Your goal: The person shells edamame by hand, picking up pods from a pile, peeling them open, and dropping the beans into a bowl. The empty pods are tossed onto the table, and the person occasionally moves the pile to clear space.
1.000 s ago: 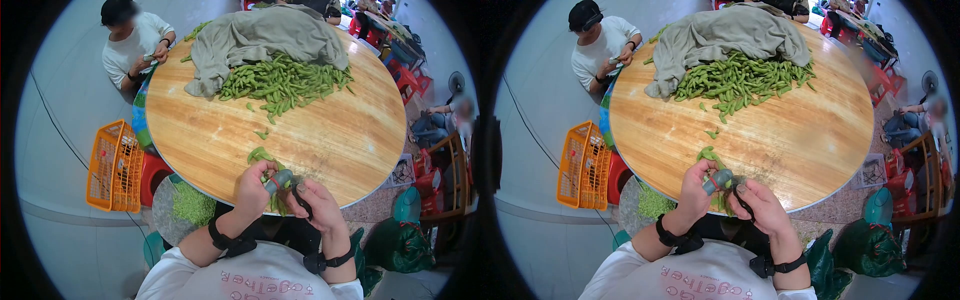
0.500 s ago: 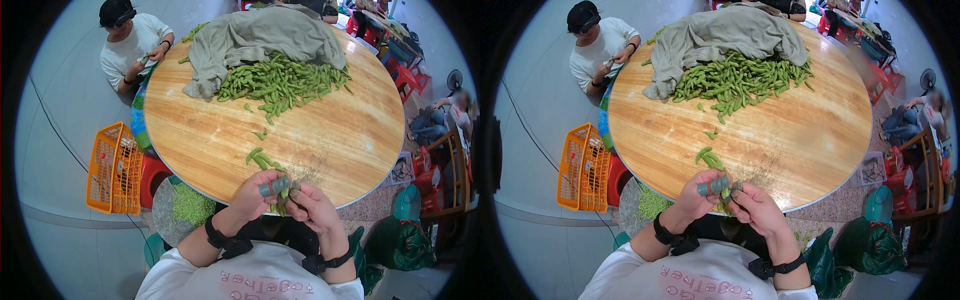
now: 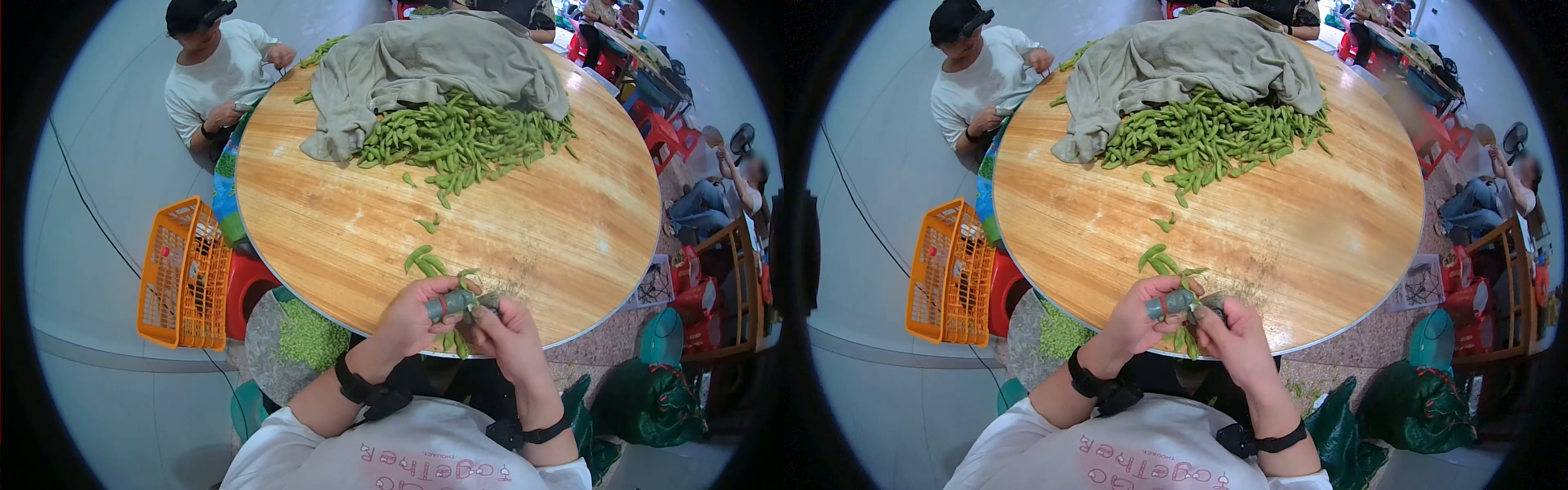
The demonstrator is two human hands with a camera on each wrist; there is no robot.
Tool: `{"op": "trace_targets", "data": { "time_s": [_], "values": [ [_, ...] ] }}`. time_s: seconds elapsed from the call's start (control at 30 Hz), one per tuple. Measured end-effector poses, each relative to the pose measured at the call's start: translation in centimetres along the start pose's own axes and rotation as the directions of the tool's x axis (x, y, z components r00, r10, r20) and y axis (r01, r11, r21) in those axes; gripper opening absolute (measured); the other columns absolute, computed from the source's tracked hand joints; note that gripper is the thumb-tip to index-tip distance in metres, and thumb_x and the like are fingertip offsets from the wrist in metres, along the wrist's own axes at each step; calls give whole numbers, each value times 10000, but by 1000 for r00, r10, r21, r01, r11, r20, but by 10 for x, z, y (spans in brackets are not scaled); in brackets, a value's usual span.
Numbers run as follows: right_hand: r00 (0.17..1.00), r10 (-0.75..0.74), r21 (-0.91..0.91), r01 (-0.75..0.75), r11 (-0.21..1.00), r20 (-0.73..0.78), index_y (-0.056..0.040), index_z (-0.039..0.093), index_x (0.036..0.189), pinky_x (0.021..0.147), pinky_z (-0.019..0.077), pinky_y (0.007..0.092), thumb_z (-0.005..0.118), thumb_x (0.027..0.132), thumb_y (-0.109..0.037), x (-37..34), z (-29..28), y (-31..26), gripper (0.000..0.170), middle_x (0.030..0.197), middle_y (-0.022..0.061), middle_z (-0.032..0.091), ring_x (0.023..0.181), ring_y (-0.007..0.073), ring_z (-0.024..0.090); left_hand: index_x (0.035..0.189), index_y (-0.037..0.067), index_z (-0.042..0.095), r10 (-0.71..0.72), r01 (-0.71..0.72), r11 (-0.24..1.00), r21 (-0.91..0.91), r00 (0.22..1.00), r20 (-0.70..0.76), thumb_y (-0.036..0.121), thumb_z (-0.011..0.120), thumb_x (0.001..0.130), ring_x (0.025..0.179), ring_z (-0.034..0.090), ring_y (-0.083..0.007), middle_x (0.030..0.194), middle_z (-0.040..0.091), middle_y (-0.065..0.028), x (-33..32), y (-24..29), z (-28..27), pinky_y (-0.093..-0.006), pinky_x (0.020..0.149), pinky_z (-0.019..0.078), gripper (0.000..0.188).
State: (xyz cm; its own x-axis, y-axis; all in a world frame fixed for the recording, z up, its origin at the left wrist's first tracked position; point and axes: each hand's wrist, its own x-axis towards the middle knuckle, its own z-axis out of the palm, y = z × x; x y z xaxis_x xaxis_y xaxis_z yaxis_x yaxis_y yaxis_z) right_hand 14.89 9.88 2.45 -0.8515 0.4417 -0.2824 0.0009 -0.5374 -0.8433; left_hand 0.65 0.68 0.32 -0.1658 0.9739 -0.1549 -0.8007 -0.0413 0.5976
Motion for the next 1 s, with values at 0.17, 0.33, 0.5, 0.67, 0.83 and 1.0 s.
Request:
{"op": "trace_targets", "data": {
  "time_s": [0.17,0.33,0.5,0.67,0.83,1.0],
  "values": [
    [922,-344,-538,202,818,-177,-20,557,787,471,343,195,505,911,-192,3,-4,-12,218,578,-34,470,523,37,417,942,-59,572,-9,9,1000,8,1000,-16,131,382,906,512,395,-56,823,569,-105,-1,0,-9,-165,429,262,270],
    [969,-237,-397,189,898,-74,-14,575,929,482,339,186,508,905,-181,20,-5,-28,182,599,-41,474,540,29,417,849,-69,595,-174,178,984,-28,979,103,144,447,864,506,391,-60,796,571,-117,-4,1,-7,-184,424,266,260],
    [995,-41,-496,80,864,88,-8,567,886,462,333,189,540,884,-156,14,-14,-24,150,612,-36,485,521,33,412,926,-78,597,-178,169,982,86,977,114,92,483,828,509,397,-61,808,581,-79,-4,4,-15,-178,430,257,227],
    [915,-320,-410,202,889,-244,-5,570,835,470,339,187,572,863,-120,12,-14,-24,118,609,-39,491,532,26,419,1067,-46,574,33,31,953,302,978,-204,-3,501,797,559,426,-50,827,582,-47,0,11,-4,-166,450,259,283],
    [850,-471,-555,279,784,-237,11,584,858,488,355,195,597,843,-91,12,-7,-16,104,611,-23,518,549,32,442,1109,-8,561,24,0,959,282,996,-81,6,515,823,569,415,-28,816,570,-16,-5,5,10,-154,469,256,291],
    [878,-477,-715,310,626,-38,16,551,781,539,400,215,582,856,-105,2,5,-7,145,654,-9,547,598,60,481,1003,5,583,124,-115,989,90,987,-98,52,554,833,547,391,-16,764,558,4,-3,-6,10,-154,465,250,179]
  ]
}}
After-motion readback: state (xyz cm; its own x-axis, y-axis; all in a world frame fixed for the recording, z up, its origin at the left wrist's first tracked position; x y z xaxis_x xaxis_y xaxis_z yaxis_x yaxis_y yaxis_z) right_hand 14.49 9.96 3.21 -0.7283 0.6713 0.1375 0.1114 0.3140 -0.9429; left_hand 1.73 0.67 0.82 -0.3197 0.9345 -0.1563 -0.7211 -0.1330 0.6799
